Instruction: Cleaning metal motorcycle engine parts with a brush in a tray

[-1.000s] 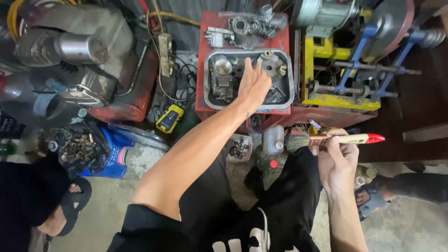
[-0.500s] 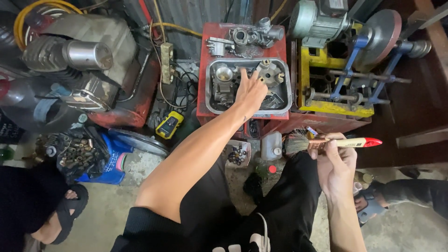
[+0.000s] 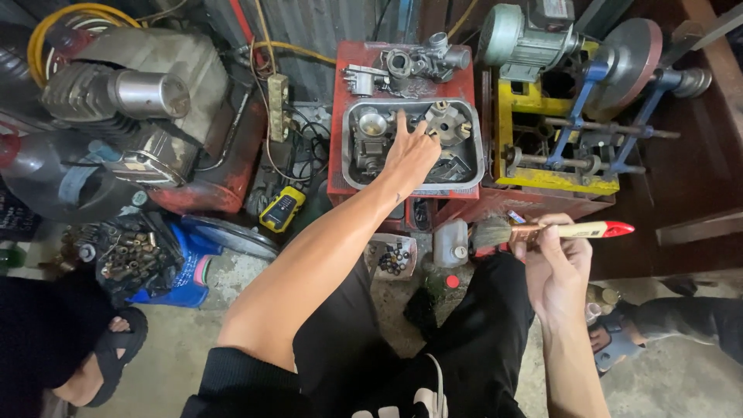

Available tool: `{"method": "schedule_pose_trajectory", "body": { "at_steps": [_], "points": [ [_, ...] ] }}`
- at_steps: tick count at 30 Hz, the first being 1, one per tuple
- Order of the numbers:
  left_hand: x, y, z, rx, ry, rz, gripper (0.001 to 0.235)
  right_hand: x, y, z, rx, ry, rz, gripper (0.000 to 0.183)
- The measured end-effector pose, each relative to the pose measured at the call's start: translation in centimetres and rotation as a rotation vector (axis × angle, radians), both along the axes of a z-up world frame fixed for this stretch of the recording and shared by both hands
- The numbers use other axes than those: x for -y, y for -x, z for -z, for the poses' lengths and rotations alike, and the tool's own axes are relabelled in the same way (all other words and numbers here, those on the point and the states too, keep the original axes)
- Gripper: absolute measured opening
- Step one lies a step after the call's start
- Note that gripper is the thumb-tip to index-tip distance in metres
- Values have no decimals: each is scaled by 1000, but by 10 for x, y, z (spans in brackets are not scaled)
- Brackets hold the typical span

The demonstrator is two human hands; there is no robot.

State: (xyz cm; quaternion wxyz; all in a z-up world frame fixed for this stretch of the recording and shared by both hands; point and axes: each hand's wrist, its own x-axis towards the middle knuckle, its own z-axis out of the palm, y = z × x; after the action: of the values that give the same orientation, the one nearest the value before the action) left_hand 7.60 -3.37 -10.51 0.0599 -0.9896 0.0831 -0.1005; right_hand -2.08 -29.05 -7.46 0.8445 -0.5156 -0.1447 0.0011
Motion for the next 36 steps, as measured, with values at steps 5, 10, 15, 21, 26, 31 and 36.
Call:
{"method": "schedule_pose_trajectory", "body": {
  "at_steps": [5,10,15,21,26,31,36],
  "points": [
    [-9,5,-22,80,20,50,12,1,-10,-32,26,28,21,15],
    [-11,23,-66,152,429,52,28,-2,-21,-62,90,38,26,11],
    [-13,57,-114,64,1408,141,17,-18,-32,-87,242,134,149,20],
    [-1,89,-149,-170,1604,38,25,-40,-38,-106,285,104,159,35],
    [-7,87,-129,-95,1555,141,27,-52,-53,-109,513,473,347,6],
    [-7,86,-132,-82,1590,144,29,-55,-46,-115,619,438,345,15],
    [-6,84,-128,-97,1733,142,26,-56,-49,-118,675,578,485,10]
  ]
}}
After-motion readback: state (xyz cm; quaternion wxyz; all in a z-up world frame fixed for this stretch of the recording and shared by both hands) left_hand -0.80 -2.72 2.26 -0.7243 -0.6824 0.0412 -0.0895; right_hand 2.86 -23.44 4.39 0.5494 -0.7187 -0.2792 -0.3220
